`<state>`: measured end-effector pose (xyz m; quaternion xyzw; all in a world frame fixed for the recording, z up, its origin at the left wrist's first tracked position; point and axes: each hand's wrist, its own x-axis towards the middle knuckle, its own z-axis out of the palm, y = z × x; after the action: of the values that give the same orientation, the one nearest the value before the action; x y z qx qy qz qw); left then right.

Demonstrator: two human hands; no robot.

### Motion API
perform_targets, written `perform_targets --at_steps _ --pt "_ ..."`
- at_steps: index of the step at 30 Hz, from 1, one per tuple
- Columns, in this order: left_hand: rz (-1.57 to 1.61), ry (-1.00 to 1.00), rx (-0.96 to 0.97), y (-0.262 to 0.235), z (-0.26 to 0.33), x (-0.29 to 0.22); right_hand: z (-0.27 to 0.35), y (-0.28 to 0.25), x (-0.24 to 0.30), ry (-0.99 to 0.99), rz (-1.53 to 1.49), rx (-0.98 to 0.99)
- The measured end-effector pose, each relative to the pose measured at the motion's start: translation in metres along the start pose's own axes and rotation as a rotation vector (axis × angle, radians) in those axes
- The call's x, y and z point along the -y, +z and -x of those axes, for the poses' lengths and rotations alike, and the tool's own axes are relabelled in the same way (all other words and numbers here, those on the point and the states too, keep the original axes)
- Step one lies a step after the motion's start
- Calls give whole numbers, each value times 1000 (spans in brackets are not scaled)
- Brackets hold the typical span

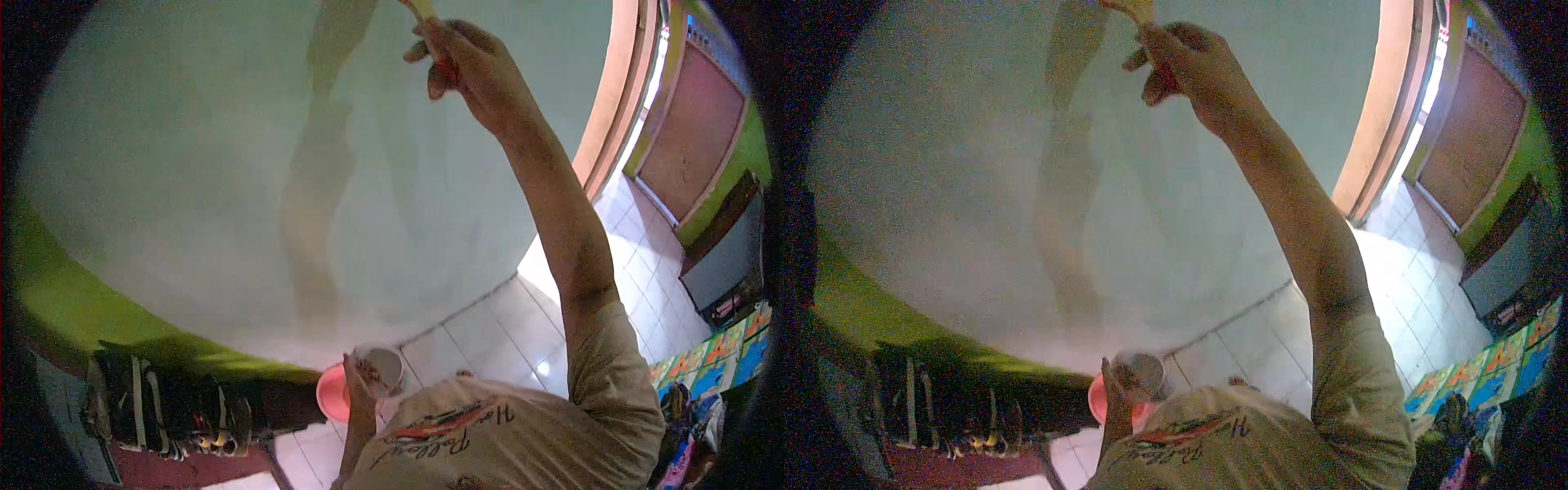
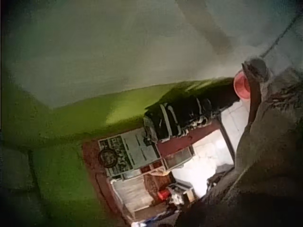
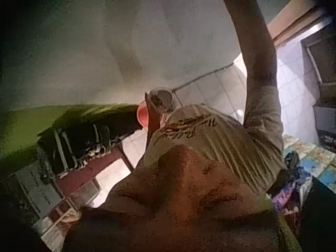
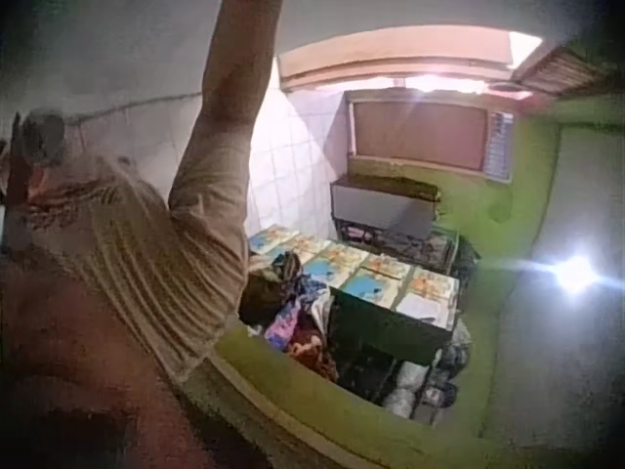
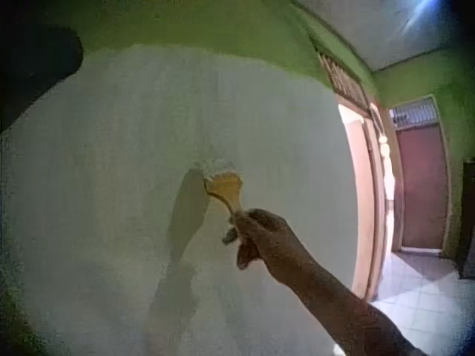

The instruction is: The person applies paint to interior wall surfaces using a handheld paintbrush, moving between different sections of the house while carrying a paint container.

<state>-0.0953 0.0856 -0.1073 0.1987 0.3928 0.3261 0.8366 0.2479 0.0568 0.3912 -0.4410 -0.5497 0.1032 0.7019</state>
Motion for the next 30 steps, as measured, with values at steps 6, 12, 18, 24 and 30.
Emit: perform_targets --at_steps 6,12,18,24,30 --pt "33 2 -80 -10 13 0 118 14 -132 417 54 7" --pt "38 20 -202 -12 18 -4 346 23 -311 815 -59 -27" --pt "-104 74 -29 -19 30 -9 433 32 -339 1151 -144 -155" --pt "-97 28 -45 -20 32 -6 361 28 -326 1207 -295 -282" --pt "-105 112 -75 -14 50 -5 265 19 -193 916 -298 -170"
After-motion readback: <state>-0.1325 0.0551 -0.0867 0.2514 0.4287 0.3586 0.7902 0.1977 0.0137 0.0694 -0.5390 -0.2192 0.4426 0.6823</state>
